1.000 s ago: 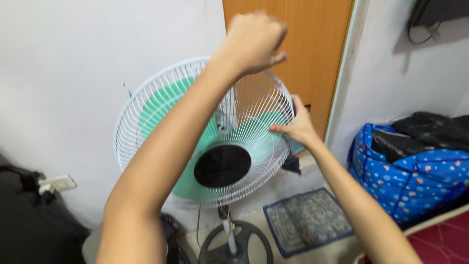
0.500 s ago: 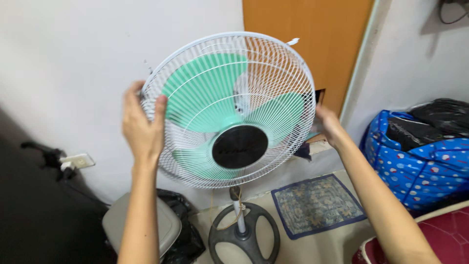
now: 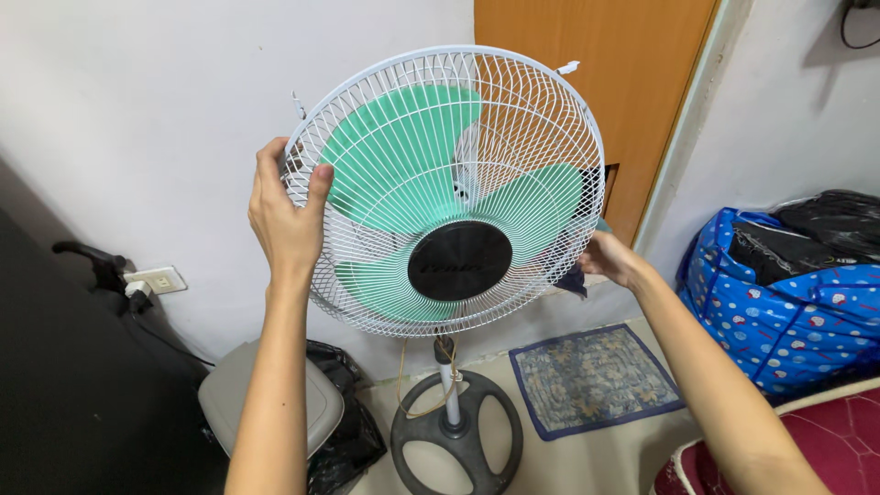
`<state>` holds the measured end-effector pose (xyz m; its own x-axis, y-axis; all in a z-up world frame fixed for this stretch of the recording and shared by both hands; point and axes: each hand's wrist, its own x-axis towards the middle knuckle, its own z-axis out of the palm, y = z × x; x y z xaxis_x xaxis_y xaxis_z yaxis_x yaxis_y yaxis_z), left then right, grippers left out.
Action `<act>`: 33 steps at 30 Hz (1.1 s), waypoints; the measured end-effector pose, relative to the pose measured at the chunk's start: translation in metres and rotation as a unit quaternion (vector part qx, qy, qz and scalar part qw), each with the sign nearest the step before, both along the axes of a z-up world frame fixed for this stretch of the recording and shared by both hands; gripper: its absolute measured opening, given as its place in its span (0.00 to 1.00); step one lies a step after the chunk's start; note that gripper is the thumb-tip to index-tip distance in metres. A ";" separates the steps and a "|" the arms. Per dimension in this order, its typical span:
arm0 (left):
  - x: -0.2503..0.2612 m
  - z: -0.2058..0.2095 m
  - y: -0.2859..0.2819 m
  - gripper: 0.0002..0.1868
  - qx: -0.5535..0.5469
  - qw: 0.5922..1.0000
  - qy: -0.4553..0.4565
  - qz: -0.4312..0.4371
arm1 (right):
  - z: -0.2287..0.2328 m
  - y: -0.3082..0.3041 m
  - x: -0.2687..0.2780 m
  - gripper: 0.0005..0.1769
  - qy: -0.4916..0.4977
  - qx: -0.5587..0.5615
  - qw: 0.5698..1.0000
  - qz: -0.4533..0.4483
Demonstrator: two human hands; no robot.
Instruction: The person assembles a standing fan by attaching the motor hub, mounting the green fan blades, securing the blade cap, and fitting the front and rear wire cages. The person repeatedly adjusts and reattaches components to ensure proper alignment.
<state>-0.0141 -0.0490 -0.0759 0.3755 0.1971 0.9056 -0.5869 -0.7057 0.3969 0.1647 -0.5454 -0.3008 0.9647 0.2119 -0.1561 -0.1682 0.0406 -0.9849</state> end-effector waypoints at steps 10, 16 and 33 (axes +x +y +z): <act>0.008 -0.001 0.003 0.38 -0.002 1.000 0.016 0.001 | 0.016 0.027 -0.018 0.34 0.144 0.212 0.967 0.010; 0.009 -0.002 0.004 0.38 0.002 1.000 0.006 -0.001 | -0.009 0.009 0.019 0.38 0.185 0.149 0.971 -0.009; 0.007 -0.006 0.007 0.36 0.000 1.000 0.011 0.009 | -0.015 -0.003 0.040 0.30 0.132 0.168 0.977 0.013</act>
<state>-0.0068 -0.0416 -0.0821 0.3911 0.2044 0.8974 -0.5662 -0.7153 0.4096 0.2046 -0.5485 -0.3156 0.8939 0.3185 -0.3155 -0.4197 0.3470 -0.8387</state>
